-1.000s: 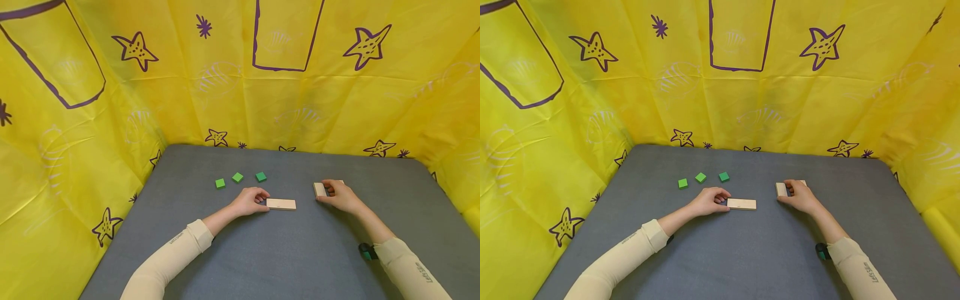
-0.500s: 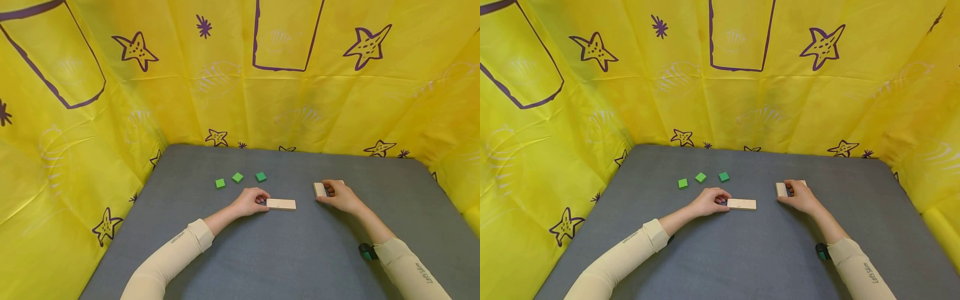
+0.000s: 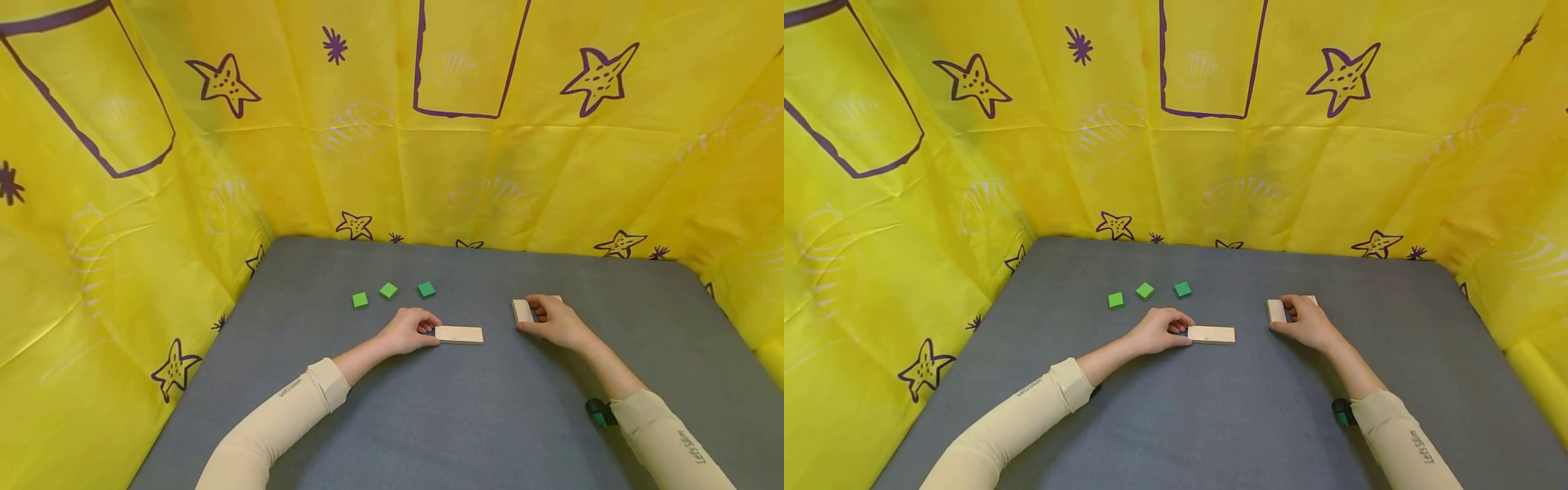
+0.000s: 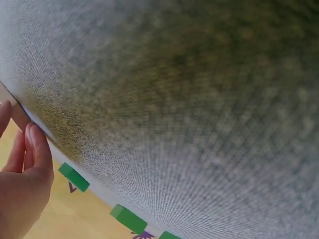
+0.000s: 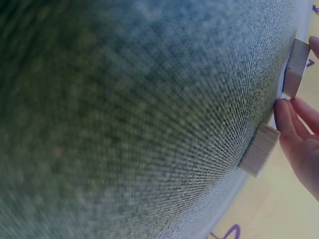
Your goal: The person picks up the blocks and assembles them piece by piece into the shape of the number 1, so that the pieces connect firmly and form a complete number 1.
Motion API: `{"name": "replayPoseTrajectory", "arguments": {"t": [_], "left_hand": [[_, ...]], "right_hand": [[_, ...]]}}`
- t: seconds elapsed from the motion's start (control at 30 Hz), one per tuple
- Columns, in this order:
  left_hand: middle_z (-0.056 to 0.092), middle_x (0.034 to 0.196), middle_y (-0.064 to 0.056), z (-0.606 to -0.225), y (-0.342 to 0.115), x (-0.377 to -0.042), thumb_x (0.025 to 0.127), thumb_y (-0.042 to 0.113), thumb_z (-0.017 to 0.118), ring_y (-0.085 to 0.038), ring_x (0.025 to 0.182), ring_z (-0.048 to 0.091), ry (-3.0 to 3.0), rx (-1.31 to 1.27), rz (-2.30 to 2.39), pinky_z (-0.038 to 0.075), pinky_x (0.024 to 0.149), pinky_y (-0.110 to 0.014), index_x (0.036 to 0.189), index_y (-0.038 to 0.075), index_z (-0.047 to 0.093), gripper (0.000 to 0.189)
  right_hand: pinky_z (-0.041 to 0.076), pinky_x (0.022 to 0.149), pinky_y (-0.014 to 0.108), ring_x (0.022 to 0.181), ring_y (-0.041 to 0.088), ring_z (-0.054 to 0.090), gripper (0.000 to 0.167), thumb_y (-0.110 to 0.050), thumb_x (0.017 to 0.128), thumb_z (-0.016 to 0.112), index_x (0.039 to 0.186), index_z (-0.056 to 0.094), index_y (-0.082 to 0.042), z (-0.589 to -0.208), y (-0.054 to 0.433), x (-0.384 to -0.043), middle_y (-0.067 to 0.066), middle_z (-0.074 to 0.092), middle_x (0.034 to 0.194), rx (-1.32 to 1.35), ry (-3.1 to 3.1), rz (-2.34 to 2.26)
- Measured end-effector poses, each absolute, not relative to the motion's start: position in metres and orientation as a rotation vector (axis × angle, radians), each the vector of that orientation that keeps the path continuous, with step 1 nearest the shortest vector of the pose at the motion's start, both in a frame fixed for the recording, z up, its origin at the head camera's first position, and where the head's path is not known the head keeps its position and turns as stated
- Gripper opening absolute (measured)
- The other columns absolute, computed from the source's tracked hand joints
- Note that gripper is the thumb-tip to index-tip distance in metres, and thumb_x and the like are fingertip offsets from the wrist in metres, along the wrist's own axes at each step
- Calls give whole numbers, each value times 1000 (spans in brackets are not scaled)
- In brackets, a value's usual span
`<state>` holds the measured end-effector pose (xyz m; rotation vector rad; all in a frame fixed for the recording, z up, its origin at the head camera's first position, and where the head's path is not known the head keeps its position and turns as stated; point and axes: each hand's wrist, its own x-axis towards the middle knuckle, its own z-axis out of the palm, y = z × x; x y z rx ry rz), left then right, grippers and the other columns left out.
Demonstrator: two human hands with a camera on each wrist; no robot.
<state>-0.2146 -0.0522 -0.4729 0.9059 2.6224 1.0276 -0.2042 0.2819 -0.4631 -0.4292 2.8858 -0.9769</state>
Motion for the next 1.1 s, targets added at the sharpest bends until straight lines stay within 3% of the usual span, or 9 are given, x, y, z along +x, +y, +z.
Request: {"name": "replayPoseTrajectory", "arguments": {"t": [1.1], "left_hand": [[66,87,-1,-470,-55,-187,79,11,81,-9,78,60,2619,988,1077,49,72,-19,100,5,72,23]], "right_hand": [[46,87,56,101,42,56,63,-24,85,76,127,50,15,-463,283,-205,30,58,114,-450,2896,-958]]}}
